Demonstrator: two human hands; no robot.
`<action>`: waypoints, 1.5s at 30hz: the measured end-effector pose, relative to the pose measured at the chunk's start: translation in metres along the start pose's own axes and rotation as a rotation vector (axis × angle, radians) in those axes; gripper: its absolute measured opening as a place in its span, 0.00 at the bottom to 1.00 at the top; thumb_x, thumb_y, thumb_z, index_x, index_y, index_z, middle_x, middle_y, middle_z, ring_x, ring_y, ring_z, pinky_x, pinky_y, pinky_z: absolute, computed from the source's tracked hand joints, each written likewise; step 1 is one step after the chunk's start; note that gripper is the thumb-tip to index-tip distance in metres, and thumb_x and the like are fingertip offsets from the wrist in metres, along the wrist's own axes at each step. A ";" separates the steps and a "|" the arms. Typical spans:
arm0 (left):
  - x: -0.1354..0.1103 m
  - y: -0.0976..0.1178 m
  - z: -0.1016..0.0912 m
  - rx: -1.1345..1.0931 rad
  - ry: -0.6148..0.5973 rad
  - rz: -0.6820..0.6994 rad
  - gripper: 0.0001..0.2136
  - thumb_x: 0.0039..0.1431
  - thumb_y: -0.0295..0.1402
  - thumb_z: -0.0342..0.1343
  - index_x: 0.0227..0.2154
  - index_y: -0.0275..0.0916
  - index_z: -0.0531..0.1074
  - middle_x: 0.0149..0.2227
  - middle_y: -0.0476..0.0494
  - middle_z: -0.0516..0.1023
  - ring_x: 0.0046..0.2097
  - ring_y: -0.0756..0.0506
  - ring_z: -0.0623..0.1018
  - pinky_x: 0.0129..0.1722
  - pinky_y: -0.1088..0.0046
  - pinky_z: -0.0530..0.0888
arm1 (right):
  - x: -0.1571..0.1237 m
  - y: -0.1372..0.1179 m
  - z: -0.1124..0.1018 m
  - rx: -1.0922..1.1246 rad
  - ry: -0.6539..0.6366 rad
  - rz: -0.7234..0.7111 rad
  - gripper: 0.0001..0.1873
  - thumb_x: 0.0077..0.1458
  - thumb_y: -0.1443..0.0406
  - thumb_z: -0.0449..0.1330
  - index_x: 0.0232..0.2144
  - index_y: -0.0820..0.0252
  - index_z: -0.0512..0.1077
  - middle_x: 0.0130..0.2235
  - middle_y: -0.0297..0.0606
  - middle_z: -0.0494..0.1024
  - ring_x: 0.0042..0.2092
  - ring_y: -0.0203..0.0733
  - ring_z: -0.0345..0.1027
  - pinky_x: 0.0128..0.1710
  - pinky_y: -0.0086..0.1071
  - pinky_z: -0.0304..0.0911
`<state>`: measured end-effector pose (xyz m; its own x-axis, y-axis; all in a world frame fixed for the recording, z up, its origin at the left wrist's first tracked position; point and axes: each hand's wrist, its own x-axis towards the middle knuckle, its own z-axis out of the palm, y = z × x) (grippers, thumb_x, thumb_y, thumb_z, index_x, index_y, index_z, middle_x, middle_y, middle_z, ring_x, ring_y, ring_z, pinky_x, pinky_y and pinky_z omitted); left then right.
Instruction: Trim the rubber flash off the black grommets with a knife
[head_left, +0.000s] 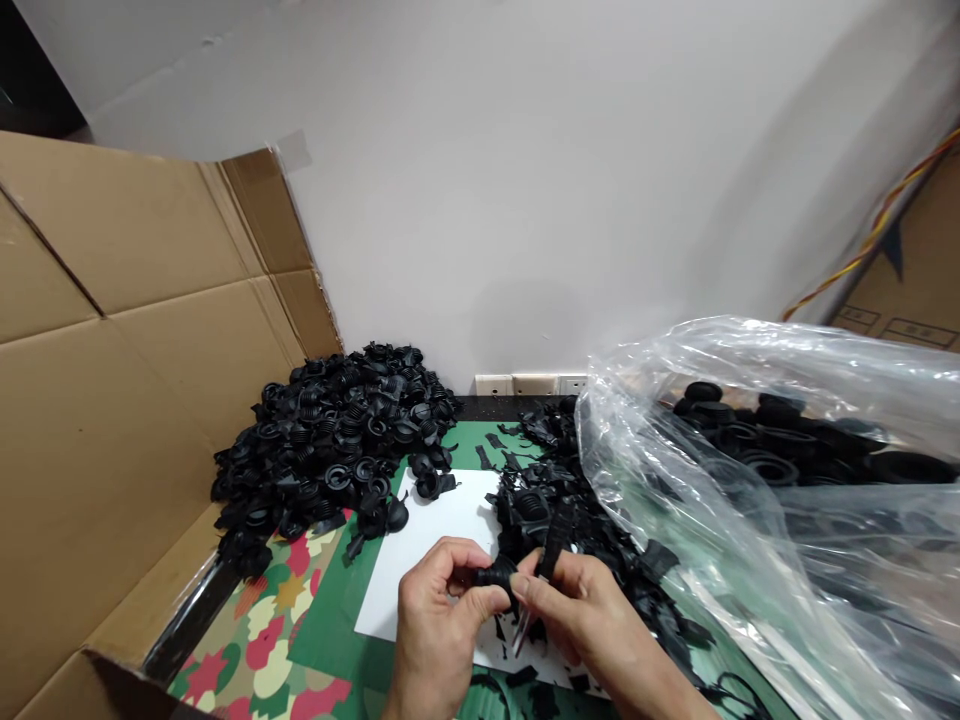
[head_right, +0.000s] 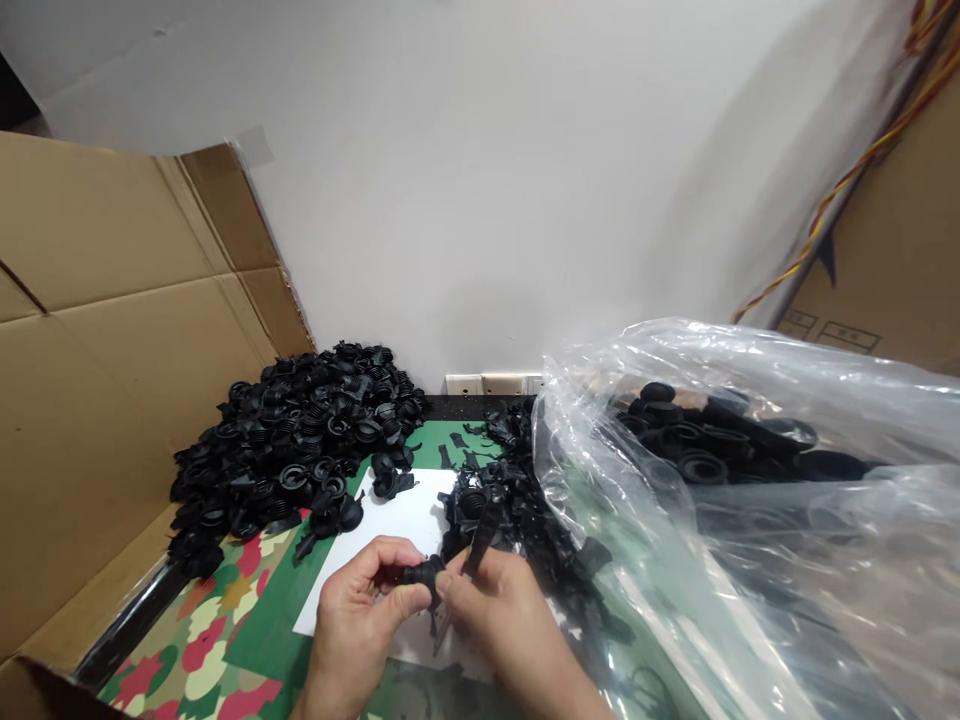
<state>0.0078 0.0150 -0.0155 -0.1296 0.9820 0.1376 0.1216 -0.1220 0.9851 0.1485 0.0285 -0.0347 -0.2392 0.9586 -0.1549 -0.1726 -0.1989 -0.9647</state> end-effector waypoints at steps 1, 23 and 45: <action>0.000 0.000 0.000 0.005 -0.001 0.009 0.07 0.39 0.22 0.62 0.24 0.39 0.75 0.25 0.51 0.75 0.28 0.48 0.72 0.30 0.77 0.70 | 0.000 0.000 0.000 -0.005 0.004 0.000 0.19 0.42 0.51 0.63 0.17 0.60 0.65 0.13 0.23 0.58 0.15 0.28 0.45 0.15 0.25 0.45; 0.001 -0.006 -0.002 0.067 -0.014 0.121 0.10 0.39 0.19 0.61 0.24 0.40 0.75 0.28 0.50 0.76 0.33 0.47 0.73 0.33 0.76 0.69 | 0.003 0.005 0.001 -0.018 0.006 0.025 0.18 0.41 0.52 0.63 0.17 0.60 0.65 0.14 0.25 0.62 0.14 0.27 0.45 0.14 0.25 0.42; 0.004 -0.001 -0.006 0.055 0.092 0.103 0.10 0.36 0.18 0.62 0.23 0.39 0.75 0.29 0.50 0.76 0.33 0.47 0.73 0.31 0.76 0.69 | -0.006 -0.001 -0.002 -0.022 -0.037 -0.067 0.23 0.49 0.47 0.59 0.27 0.63 0.71 0.17 0.30 0.68 0.21 0.34 0.58 0.22 0.27 0.53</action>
<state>0.0013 0.0179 -0.0154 -0.2031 0.9469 0.2492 0.1921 -0.2110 0.9584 0.1519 0.0232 -0.0333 -0.2630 0.9613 -0.0818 -0.1686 -0.1292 -0.9772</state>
